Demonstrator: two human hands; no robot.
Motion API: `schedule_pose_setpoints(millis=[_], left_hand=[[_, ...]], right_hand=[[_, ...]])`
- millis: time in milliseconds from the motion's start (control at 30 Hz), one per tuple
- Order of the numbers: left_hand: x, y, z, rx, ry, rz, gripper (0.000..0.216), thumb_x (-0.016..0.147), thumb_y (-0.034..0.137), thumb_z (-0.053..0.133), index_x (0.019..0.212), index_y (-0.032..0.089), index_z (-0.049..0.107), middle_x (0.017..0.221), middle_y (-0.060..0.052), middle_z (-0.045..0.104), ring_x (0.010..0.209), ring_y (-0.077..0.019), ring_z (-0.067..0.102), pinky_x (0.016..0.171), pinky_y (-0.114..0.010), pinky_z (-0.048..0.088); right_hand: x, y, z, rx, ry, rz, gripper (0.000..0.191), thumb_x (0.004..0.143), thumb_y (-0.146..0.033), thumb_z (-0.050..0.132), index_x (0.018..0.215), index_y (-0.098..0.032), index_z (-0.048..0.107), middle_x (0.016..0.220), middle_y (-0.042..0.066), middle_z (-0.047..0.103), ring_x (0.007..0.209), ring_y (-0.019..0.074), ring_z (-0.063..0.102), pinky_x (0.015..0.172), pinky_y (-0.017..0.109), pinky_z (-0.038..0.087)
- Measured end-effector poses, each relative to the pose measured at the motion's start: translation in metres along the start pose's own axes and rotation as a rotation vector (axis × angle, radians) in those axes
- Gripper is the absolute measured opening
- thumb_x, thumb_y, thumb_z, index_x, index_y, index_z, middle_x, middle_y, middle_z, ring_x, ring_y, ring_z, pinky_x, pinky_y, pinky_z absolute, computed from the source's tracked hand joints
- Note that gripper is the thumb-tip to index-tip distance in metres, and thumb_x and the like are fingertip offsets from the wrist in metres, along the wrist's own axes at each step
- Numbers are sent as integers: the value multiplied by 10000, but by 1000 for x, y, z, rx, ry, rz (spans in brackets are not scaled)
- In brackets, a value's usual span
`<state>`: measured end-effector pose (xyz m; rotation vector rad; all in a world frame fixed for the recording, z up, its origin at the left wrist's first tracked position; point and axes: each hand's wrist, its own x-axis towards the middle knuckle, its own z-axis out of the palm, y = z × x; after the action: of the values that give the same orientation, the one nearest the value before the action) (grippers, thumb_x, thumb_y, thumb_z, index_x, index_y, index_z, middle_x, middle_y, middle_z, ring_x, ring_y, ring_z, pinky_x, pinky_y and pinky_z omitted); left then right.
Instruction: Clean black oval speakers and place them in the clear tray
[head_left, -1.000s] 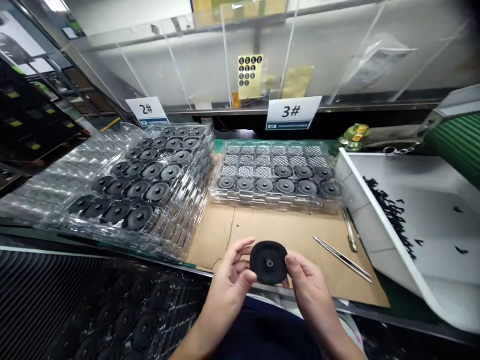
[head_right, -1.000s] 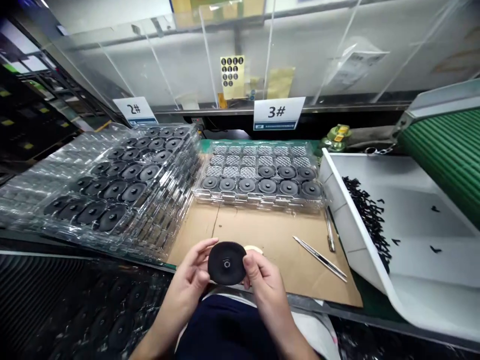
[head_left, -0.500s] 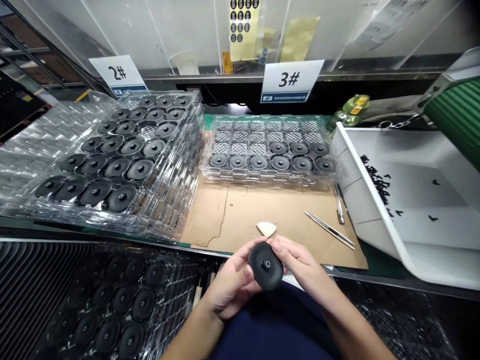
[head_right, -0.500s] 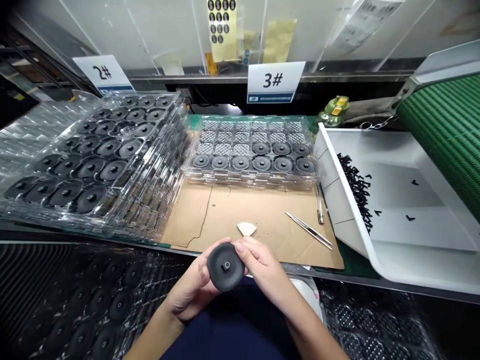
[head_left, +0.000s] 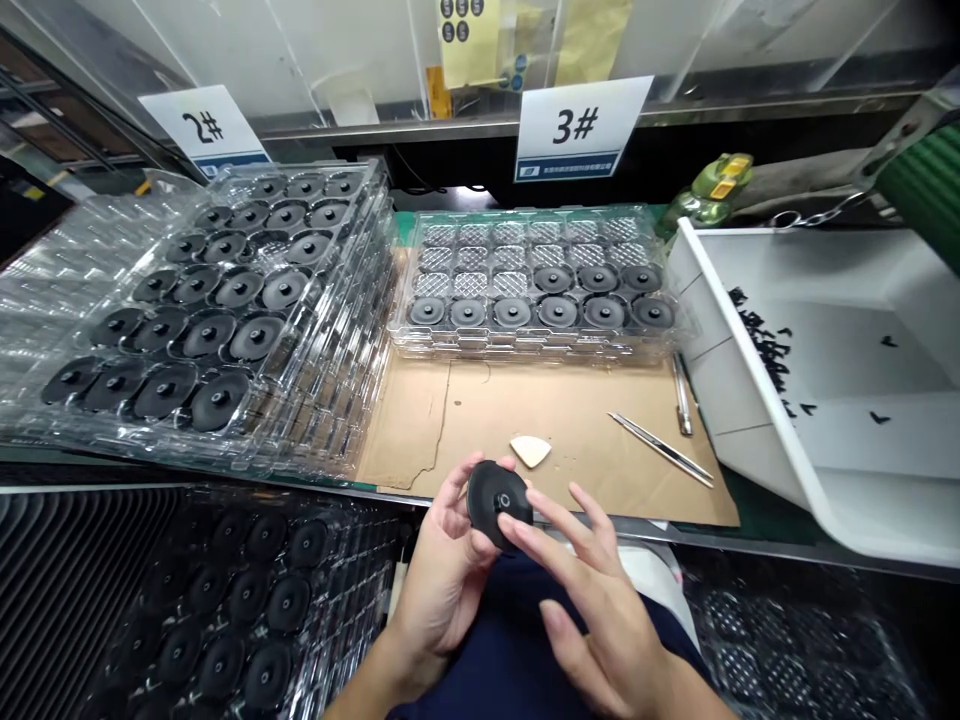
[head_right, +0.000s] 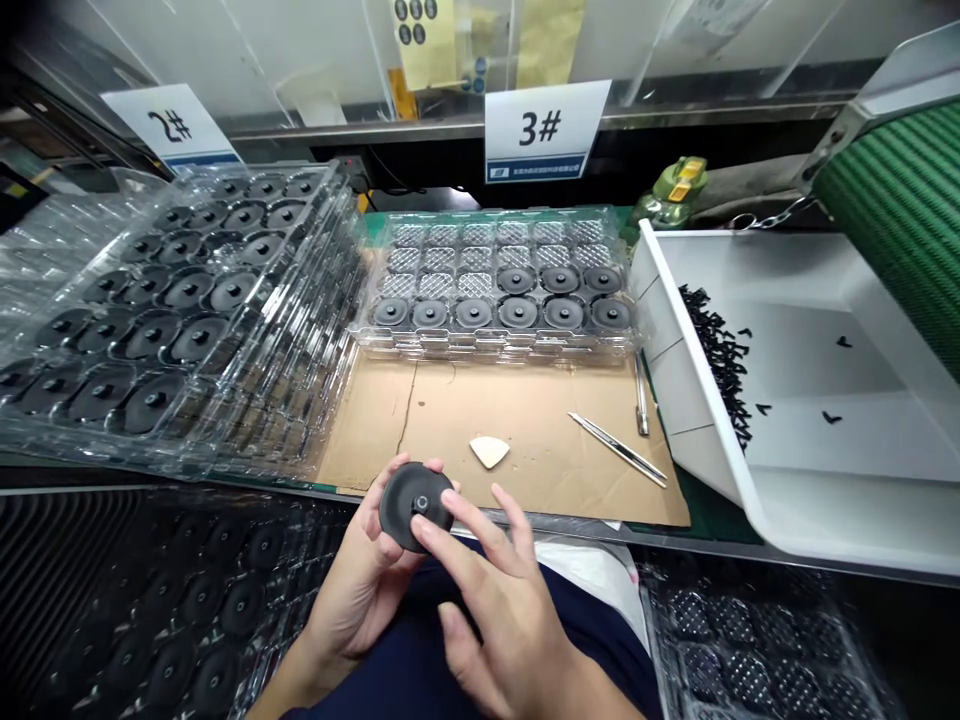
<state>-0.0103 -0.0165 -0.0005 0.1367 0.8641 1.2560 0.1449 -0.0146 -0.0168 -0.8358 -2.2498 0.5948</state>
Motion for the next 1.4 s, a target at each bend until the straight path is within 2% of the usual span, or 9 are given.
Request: schedule_pose_setpoints(millis=[200,433,567,733,933,1067,1133,1267,1400], left_hand=[[-5,0,-3,-17,-119,-66,585,598,300,830,1142,296,614,1202,-40,656,1028,-176,646,838,-210,508],[-6,7,-6,29,-215,-265,615,624,392,794,1192,238,613,1110,-86,700,1031,-201,649,875,-234,490],[-6,8,-11,47,-158,-280,576,687,381,754,1215,222,589,1189,-119,659,982,-245,672,848,-290,512],[-3,4,-16,43,-67,-154,614,661,354,781,1223,247,557,1262,-117,602,1043,-264,642,877,-323,505],[3,1,-13,67,-24,-93,618,658,337,787,1214,236,539,1265,-125,587,1075,-291,621,916,-376,492],[4,-1,-5,89,-79,-107,599,646,337,795,1189,230,565,1244,-112,603,1052,-278,635,896,-338,503],[3,0,0,107,-133,-172,597,632,365,799,1172,223,587,1225,-112,618,1018,-268,652,865,-316,516],[-1,5,11,201,-283,-389,669,562,545,766,1100,165,646,954,-108,718,776,-208,700,690,-249,544],[-4,10,16,262,-392,-585,665,575,645,694,1004,138,697,795,-103,732,623,-194,688,565,-248,530]], right_hand=[[-6,11,-9,-74,86,4,479,891,-205,397,1368,-170,370,1179,58,654,1307,230,408,1115,492,188],[7,29,-18,-66,-113,-55,728,886,-663,180,1444,-202,256,1302,79,572,1362,267,321,1138,515,131],[-11,77,2,-173,-124,261,781,866,-664,-3,1410,-218,336,1374,84,503,1319,234,398,1113,472,261],[-74,121,42,-389,-58,568,640,931,-502,279,1443,-121,249,1402,203,439,1341,329,347,1055,591,261],[-137,107,35,-417,-64,573,604,911,-472,361,1415,-142,326,1353,178,510,1271,326,455,1070,577,257],[-110,78,10,-305,60,675,534,955,-393,312,1441,-175,256,1194,120,647,1202,245,536,1046,498,356],[-77,57,-4,-36,125,637,523,968,-403,275,1448,-199,232,1208,91,644,1246,220,497,1029,444,391],[-12,23,-29,282,76,167,635,932,-580,120,1469,-245,178,1207,45,649,1294,236,445,1105,482,262],[4,23,-40,389,-15,-76,524,951,-550,119,1409,-374,302,1037,-57,722,1232,186,513,1113,449,225]])
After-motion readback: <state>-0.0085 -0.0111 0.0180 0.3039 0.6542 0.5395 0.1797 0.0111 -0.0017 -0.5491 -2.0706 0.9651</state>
